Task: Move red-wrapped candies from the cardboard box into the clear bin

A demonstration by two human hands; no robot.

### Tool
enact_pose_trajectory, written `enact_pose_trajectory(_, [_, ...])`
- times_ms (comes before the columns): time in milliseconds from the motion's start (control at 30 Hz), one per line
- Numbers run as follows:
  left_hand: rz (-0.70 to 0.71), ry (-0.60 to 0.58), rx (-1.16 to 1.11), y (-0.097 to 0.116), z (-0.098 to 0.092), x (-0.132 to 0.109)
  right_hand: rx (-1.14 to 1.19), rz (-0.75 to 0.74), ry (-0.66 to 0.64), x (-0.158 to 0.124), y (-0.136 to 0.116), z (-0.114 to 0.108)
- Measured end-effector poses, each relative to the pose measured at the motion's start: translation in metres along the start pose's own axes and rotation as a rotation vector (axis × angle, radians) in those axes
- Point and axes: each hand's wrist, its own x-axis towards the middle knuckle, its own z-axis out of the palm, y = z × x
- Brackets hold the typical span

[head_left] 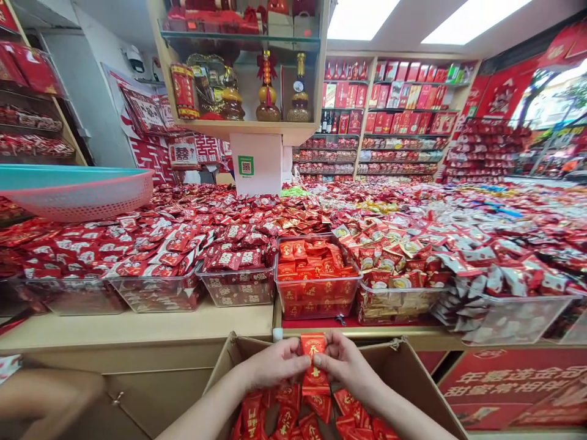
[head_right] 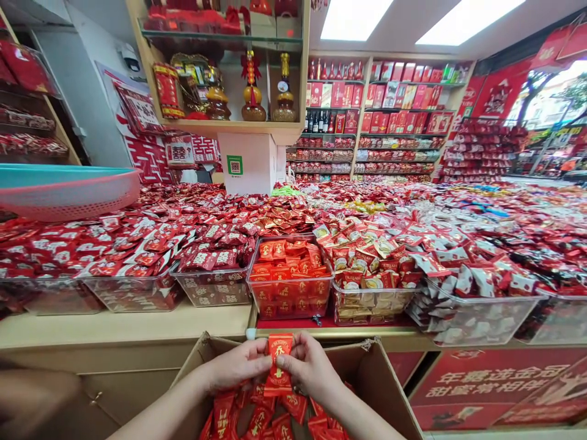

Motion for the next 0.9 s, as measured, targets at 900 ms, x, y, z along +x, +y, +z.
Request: enact_pose_trajectory(900, [0.275,0.647,-0.077,-0.015,-0.030,0.012,-0.672,-0.675,0.446,0.053,-0.117,-0.023])
